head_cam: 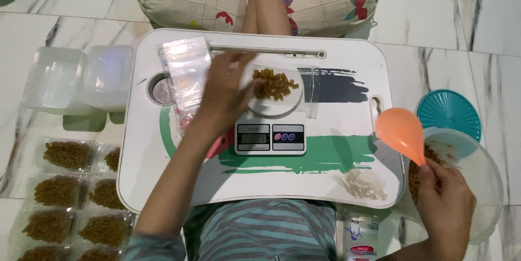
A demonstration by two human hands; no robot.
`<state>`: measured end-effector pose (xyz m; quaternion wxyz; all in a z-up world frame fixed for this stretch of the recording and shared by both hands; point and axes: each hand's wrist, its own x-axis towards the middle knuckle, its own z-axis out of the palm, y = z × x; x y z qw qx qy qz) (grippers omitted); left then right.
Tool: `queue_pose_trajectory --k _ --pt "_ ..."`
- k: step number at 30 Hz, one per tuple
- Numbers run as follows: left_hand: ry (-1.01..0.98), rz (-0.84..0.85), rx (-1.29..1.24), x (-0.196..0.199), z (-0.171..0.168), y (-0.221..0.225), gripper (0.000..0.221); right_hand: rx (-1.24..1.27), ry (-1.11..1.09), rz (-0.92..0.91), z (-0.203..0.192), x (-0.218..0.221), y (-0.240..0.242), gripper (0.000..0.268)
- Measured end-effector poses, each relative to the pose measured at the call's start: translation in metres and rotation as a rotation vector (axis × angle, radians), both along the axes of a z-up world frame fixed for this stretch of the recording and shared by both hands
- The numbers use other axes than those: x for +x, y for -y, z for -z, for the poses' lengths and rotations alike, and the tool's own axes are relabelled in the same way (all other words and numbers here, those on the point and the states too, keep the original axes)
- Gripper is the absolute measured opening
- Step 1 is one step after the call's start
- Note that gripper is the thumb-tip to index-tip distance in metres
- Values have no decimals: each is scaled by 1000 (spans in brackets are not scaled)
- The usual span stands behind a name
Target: Weighing portions of dried food items on a digital scale and placing them into small plastic bags.
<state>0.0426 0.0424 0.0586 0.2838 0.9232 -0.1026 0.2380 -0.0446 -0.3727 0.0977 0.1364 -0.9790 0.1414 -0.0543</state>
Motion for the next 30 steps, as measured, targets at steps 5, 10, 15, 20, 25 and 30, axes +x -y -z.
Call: queue_pose_trajectory --k 5,10,15,20,25,30 --pt "-113 -182 7 -61 17 -37 39 -96 12 10 17 -9 33 27" --pt "-231 -216 -32 -94 40 -44 34 -69 56 23 21 -17 44 26" --pt "-106 -323 12 -108 49 -45 29 -63 60 38 11 -18 37 24" --pt "-105 -307 110 -111 50 -44 48 -58 66 17 22 -22 55 25" --pt "-355 -266 199 -113 52 -50 49 -122 79 16 22 -24 57 22" --pt "-432 -308 123 -120 42 -63 60 -48 83 100 30 -30 86 25"
